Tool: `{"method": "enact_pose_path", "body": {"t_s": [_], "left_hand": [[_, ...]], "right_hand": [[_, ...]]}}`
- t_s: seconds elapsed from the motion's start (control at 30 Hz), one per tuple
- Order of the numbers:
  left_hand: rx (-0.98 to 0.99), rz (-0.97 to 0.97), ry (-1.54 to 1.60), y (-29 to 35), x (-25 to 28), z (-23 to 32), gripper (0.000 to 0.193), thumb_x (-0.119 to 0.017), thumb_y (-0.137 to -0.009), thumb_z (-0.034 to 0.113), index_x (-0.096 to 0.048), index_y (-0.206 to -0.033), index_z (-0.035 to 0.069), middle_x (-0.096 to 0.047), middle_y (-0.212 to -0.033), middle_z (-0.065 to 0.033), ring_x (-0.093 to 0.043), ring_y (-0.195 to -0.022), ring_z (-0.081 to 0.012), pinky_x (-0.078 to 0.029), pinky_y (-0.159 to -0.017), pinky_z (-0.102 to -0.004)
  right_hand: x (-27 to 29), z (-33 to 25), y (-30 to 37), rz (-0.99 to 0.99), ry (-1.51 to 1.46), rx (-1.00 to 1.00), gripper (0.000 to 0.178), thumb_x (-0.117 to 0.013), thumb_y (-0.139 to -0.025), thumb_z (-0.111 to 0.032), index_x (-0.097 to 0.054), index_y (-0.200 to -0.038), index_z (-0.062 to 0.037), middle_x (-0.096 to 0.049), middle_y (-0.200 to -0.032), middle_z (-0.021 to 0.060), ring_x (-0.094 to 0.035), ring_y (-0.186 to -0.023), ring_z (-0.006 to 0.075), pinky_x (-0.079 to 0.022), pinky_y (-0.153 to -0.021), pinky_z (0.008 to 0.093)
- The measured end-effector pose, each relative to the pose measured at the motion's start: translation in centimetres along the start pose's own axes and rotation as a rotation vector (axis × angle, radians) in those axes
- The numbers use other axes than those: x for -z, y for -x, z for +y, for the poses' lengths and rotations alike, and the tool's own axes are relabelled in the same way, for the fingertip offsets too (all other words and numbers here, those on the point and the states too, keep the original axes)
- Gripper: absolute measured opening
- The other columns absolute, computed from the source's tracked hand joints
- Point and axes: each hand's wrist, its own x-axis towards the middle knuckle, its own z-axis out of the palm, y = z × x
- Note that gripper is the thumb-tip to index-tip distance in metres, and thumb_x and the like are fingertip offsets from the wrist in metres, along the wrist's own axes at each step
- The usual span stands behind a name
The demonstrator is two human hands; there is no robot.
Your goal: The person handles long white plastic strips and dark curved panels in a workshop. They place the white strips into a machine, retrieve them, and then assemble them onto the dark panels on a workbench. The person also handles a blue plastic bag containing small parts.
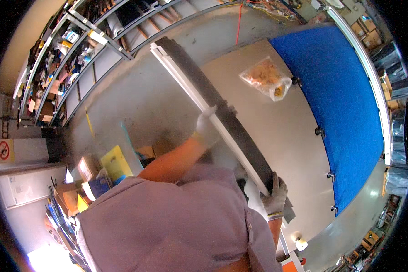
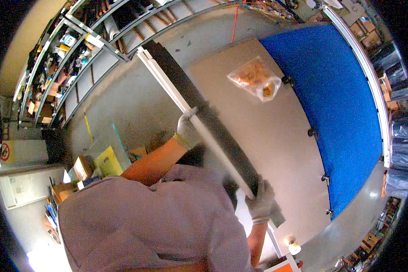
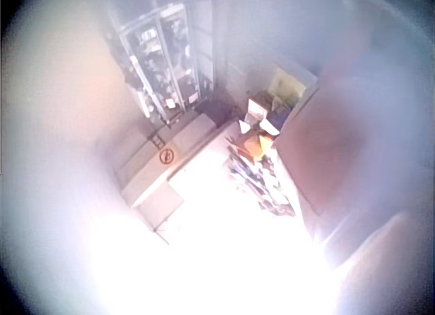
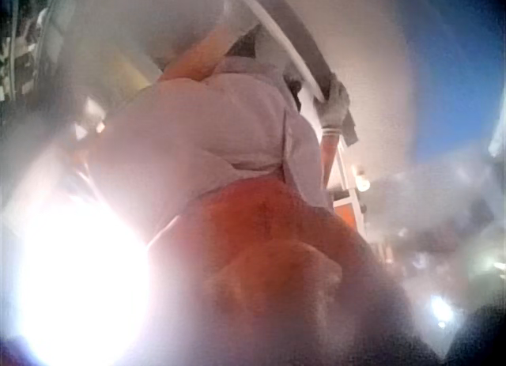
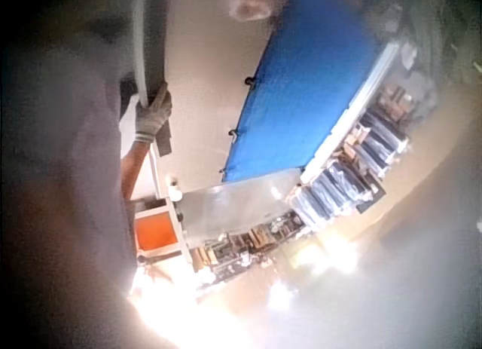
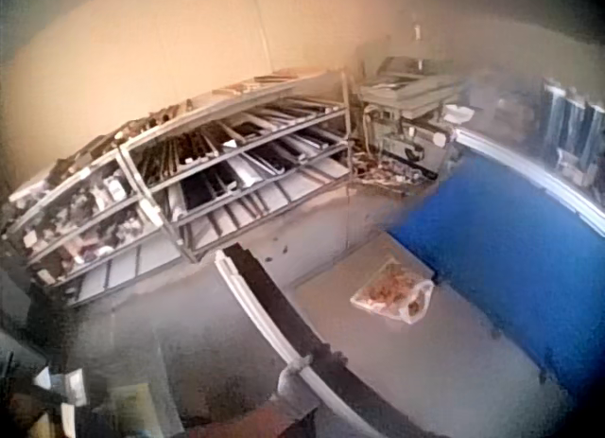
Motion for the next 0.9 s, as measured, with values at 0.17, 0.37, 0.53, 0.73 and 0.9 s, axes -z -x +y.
{"method": "enact_pose_path", "body": {"t_s": [0.17,0.37,0.53,0.73,0.9], "left_hand": [[0.032,-0.003,-0.002,-3.3,-1.5,5.8,0.035,-0.054,-0.087,0.023,-0.053,-0.116,0.003,-0.059,-0.11,-0.0184,-0.057,-0.106,-0.0336,-0.044,-0.095,-0.0478],[-0.031,-0.039,-0.057,-6.4,-3.1,12.1,0.035,-0.055,-0.086,0.024,-0.053,-0.115,0.004,-0.059,-0.11,-0.0191,-0.057,-0.105,-0.0338,-0.044,-0.094,-0.0487],[-0.077,-0.012,-0.072,-9.5,-3.4,19.5,0.04,-0.057,-0.086,0.029,-0.054,-0.116,0.003,-0.06,-0.109,-0.0185,-0.058,-0.102,-0.0334,-0.045,-0.093,-0.0484],[-0.012,0.128,-0.096,-16.7,0.1,30.6,0.044,-0.059,-0.085,0.035,-0.055,-0.115,0.003,-0.064,-0.102,-0.0158,-0.061,-0.093,-0.0304,-0.05,-0.085,-0.0433],[0.066,0.279,-0.2,-22.6,-2.9,43.8,0.036,-0.051,-0.09,0.034,-0.057,-0.111,0.004,-0.063,-0.104,-0.0139,-0.061,-0.096,-0.0284,-0.047,-0.089,-0.0433]], "right_hand": [[0.3,-4.9,-4.6,-0.045,-0.032,-0.067,0.088,-0.073,-0.06,-0.018,-0.036,-0.139,-0.0094,-0.052,-0.11,0.0181,-0.05,-0.102,0.0393,-0.04,-0.088,0.0496],[-0.3,-8.5,-11.1,0.066,-0.114,0.025,0.088,-0.074,-0.061,-0.021,-0.037,-0.14,-0.0071,-0.054,-0.11,0.0189,-0.052,-0.099,0.039,-0.039,-0.088,0.0492],[-0.8,-13.3,-17.8,0.08,-0.079,0.063,0.087,-0.074,-0.062,-0.022,-0.038,-0.139,-0.0059,-0.054,-0.109,0.0195,-0.052,-0.1,0.039,-0.039,-0.088,0.0494],[-3.5,-20.5,-28.5,-0.008,-0.08,0.025,0.087,-0.075,-0.06,-0.021,-0.039,-0.138,-0.006,-0.054,-0.106,0.02,-0.052,-0.097,0.0403,-0.041,-0.085,0.0504],[-7.1,-29.9,-38.6,-0.029,-0.081,-0.046,0.087,-0.074,-0.058,-0.021,-0.04,-0.137,-0.0055,-0.054,-0.104,0.0204,-0.052,-0.094,0.0396,-0.042,-0.082,0.0506]]}}
